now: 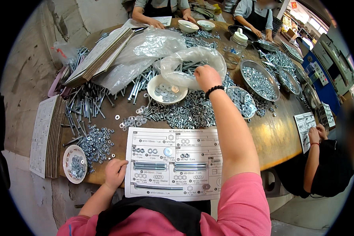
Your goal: The person sorts metal fasteners, including bolts, nuts, and washers, from a large pile on a table. They place the items onto a printed instruction sheet according to the layout shown, organizing them into specific groups.
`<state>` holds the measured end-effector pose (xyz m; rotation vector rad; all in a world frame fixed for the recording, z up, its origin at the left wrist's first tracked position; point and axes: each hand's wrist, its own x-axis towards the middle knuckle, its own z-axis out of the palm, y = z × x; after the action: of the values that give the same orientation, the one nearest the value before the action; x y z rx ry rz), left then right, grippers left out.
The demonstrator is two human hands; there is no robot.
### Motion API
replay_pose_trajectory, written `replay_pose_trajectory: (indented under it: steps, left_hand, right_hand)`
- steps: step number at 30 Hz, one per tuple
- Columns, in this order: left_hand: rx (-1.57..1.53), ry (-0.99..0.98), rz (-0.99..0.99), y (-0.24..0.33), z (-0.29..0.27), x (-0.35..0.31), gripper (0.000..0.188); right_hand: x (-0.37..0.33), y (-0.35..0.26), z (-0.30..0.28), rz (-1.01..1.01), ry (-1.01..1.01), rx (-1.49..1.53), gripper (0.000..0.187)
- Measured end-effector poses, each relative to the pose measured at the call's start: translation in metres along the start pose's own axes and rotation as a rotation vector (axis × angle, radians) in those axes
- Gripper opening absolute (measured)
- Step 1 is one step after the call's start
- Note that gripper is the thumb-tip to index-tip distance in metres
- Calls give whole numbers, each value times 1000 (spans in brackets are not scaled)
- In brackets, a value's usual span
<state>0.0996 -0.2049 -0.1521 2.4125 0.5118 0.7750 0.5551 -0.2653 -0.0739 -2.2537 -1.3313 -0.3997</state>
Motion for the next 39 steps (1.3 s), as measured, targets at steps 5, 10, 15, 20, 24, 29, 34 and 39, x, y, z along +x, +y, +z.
replay_pose_trajectory:
  steps: [5, 10, 15, 20, 24, 29, 34, 39]
  left_hand:
    - [21, -13, 26, -3, -1, -2, 13]
    - [32, -49, 36, -4, -1, -2, 13]
    - [12, -54, 47, -5, -2, -1, 13]
    - [15, -53, 47, -2, -4, 0, 13]
    - [-18, -16, 23, -3, -3, -1, 14]
    - [-11, 2, -55, -2, -8, 11, 21]
    - [-142, -26, -175, 13, -10, 68, 36]
    - [77, -154, -40, -2, 4, 100, 36]
  right_hand:
    - [38, -13, 27, 355, -338, -120, 30]
    - [44, -11, 50, 520, -496, -266, 39]
    - [39, -10, 49, 477, -350, -226, 34]
    - [38, -25, 6, 346, -46, -225, 27]
    - [20, -49, -40, 116, 222, -199, 21]
    - [-36, -79, -61, -26, 128, 170, 18]
    - [-101, -120, -22, 15, -286, 539, 18]
    - [-134, -133, 6, 19, -488, 556, 22]
